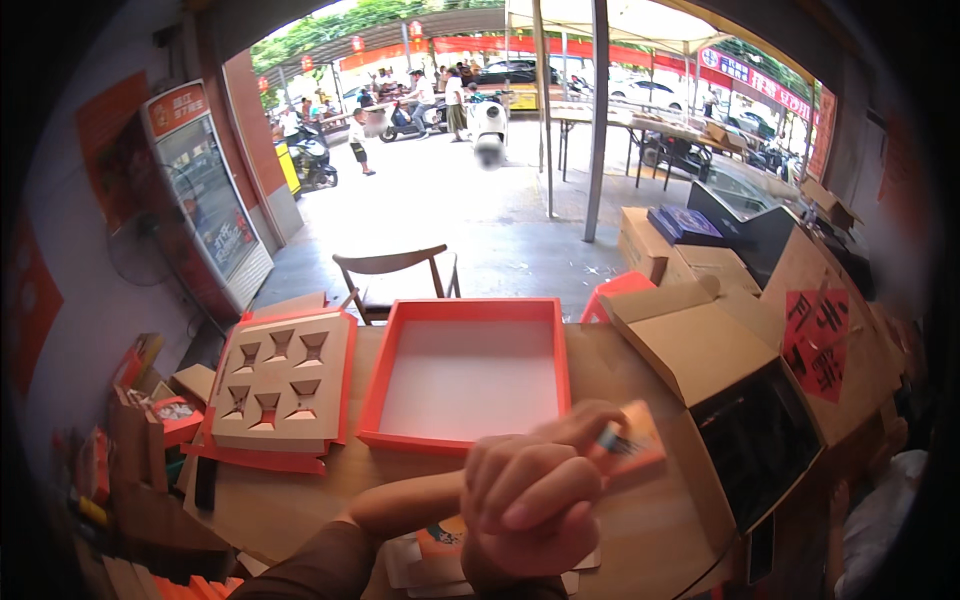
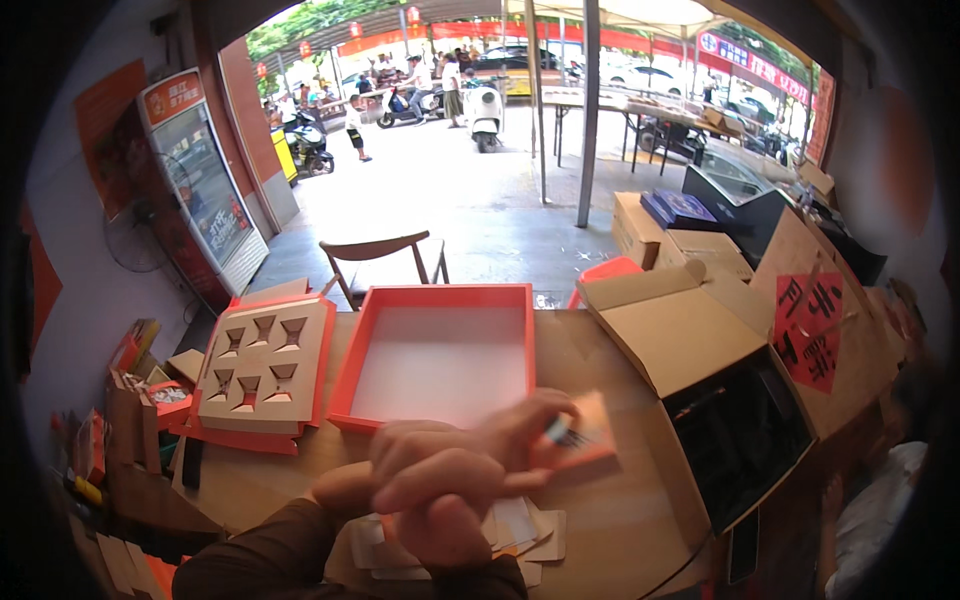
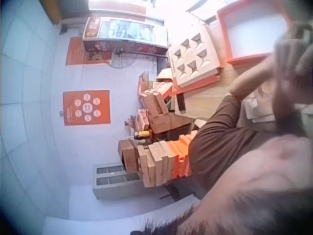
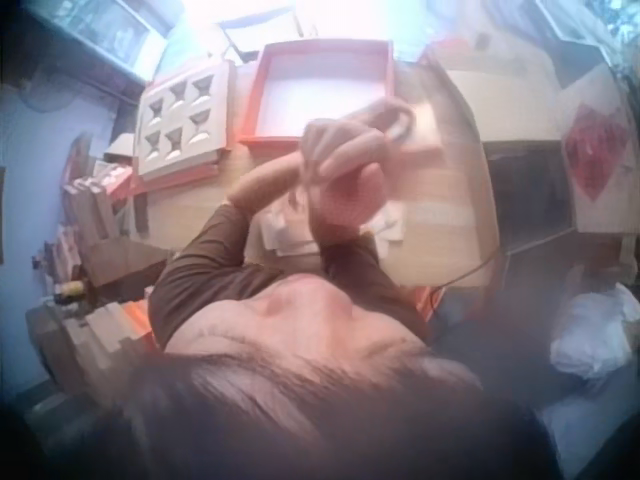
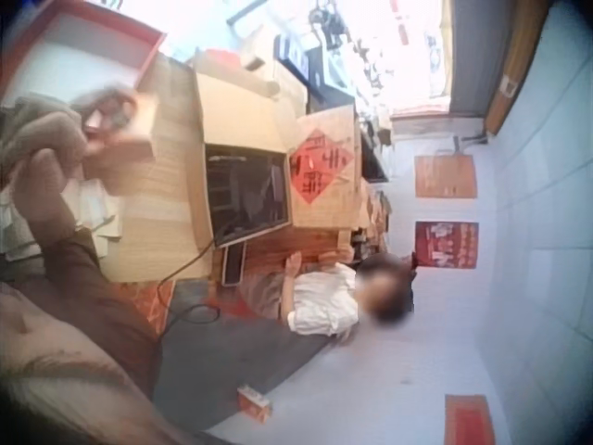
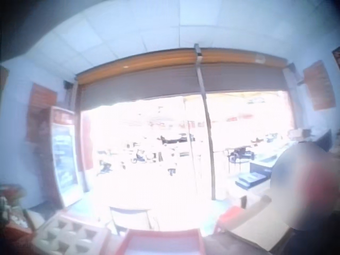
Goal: The person assembles small square paper boxes by folding flat pieces into shape and placing them into a red tray. The person repeats this process multiple times, handling each box individually and arranging them in the tray.
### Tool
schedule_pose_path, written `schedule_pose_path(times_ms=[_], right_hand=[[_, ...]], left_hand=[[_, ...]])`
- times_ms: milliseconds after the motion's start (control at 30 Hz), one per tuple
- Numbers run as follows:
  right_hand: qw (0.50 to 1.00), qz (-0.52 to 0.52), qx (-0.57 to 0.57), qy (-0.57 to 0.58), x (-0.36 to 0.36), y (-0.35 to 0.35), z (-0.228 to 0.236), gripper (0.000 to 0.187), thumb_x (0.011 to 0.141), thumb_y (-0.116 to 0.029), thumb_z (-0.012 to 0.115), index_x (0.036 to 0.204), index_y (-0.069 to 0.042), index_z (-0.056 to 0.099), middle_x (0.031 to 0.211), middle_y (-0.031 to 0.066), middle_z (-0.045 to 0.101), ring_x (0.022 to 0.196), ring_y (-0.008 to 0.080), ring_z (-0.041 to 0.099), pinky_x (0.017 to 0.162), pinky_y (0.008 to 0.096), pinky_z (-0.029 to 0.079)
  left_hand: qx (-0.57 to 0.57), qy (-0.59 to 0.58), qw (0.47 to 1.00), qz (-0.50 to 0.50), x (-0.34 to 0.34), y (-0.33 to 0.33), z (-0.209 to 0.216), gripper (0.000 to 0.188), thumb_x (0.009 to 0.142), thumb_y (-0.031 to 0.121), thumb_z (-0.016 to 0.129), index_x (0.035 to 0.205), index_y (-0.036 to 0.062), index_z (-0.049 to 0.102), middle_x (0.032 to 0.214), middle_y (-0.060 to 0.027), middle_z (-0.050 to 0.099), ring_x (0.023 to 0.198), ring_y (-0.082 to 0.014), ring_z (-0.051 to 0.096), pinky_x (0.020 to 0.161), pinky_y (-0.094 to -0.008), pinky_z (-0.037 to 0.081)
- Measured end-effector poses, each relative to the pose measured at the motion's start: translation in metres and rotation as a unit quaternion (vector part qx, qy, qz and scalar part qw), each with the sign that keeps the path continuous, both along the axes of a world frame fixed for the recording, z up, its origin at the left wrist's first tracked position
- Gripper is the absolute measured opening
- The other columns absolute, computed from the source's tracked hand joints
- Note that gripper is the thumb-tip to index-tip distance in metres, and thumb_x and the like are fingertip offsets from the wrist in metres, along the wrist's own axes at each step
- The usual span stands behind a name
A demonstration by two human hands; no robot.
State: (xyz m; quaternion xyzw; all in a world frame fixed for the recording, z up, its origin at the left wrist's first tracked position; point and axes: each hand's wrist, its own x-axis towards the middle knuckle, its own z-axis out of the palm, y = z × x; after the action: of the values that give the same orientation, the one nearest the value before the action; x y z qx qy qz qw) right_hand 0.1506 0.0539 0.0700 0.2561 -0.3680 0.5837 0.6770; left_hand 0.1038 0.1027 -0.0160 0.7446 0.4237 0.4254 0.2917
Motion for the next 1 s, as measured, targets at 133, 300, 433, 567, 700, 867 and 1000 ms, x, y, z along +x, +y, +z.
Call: schedule_pose_path(times_ms=[133, 300, 433, 567, 700, 867, 1000], right_hand=[[0.992, -0.062, -0.103, 0.043, -0.014, -0.002, 0.004, 0.033, 0.102, -0.029, 0.042, 0.079, -0.006, 0.048, 0.054, 0.0035, 0.045, 0.039, 0.0126, 0.033, 0.042, 0.0262, 0.03], [0.917, -0.355, -0.123, -0.131, -0.041, 0.012, 0.003, 0.035, 0.095, -0.039, 0.057, 0.098, -0.004, 0.057, 0.099, 0.0095, 0.053, 0.087, 0.0168, 0.05, 0.065, 0.028, 0.041], [0.87, -0.337, 0.016, -0.36, -0.049, 0.029, -0.001, 0.05, 0.078, -0.033, 0.08, 0.113, -0.002, 0.061, 0.11, 0.0121, 0.061, 0.099, 0.0258, 0.061, 0.08, 0.0367, 0.05], [0.872, -0.298, 0.025, -0.387, -0.068, 0.02, 0.0, 0.046, 0.074, -0.018, 0.08, 0.114, -0.004, 0.063, 0.111, 0.011, 0.062, 0.095, 0.022, 0.063, 0.075, 0.0318, 0.051], [0.894, -0.29, 0.009, -0.343, -0.076, 0.01, -0.002, 0.049, 0.077, -0.028, 0.082, 0.113, -0.002, 0.062, 0.109, 0.0116, 0.062, 0.093, 0.0213, 0.062, 0.076, 0.0309, 0.051], [0.925, -0.324, 0.008, -0.199, -0.086, -0.007, -0.004, 0.062, 0.081, -0.05, 0.078, 0.111, 0.001, 0.059, 0.106, 0.0167, 0.059, 0.092, 0.0238, 0.06, 0.075, 0.0318, 0.05], [0.946, -0.3, 0.035, -0.116, -0.096, -0.008, -0.025, 0.061, 0.084, -0.053, 0.074, 0.108, 0.0, 0.058, 0.105, 0.0171, 0.058, 0.091, 0.025, 0.059, 0.077, 0.0347, 0.049]], left_hand=[[0.134, -0.041, 0.976, 0.168, -0.077, -0.04, 0.055, 0.064, 0.073, 0.008, 0.071, 0.132, 0.0061, 0.046, 0.126, -0.0144, 0.054, 0.118, -0.026, 0.056, 0.096, -0.0375, 0.046], [0.336, -0.068, 0.896, 0.282, -0.129, -0.087, 0.062, 0.073, 0.065, 0.013, 0.078, 0.131, 0.0069, 0.047, 0.134, -0.0199, 0.047, 0.124, -0.033, 0.051, 0.097, -0.0446, 0.047], [0.411, 0.147, 0.83, 0.346, -0.136, -0.11, 0.075, 0.051, 0.068, 0.017, 0.078, 0.116, 0.0145, 0.062, 0.131, -0.0173, 0.049, 0.118, -0.0359, 0.054, 0.093, -0.046, 0.05], [0.456, 0.295, 0.765, 0.346, -0.148, -0.139, 0.081, 0.039, 0.075, 0.032, 0.078, 0.108, 0.0219, 0.061, 0.13, -0.0129, 0.049, 0.117, -0.0376, 0.053, 0.09, -0.05, 0.049], [0.503, 0.247, 0.764, 0.32, -0.158, -0.144, 0.072, 0.037, 0.081, 0.036, 0.072, 0.113, 0.0256, 0.058, 0.135, -0.0136, 0.043, 0.12, -0.0387, 0.051, 0.094, -0.0537, 0.046], [0.515, 0.195, 0.75, 0.367, -0.152, -0.149, 0.054, 0.05, 0.084, 0.041, 0.06, 0.131, 0.0278, 0.05, 0.14, -0.019, 0.037, 0.129, -0.0409, 0.044, 0.103, -0.054, 0.043], [0.469, 0.036, 0.741, 0.478, -0.146, -0.129, 0.015, 0.085, 0.092, 0.068, 0.042, 0.147, 0.0033, 0.032, 0.146, -0.0268, 0.037, 0.134, -0.0442, 0.04, 0.108, -0.057, 0.038]])
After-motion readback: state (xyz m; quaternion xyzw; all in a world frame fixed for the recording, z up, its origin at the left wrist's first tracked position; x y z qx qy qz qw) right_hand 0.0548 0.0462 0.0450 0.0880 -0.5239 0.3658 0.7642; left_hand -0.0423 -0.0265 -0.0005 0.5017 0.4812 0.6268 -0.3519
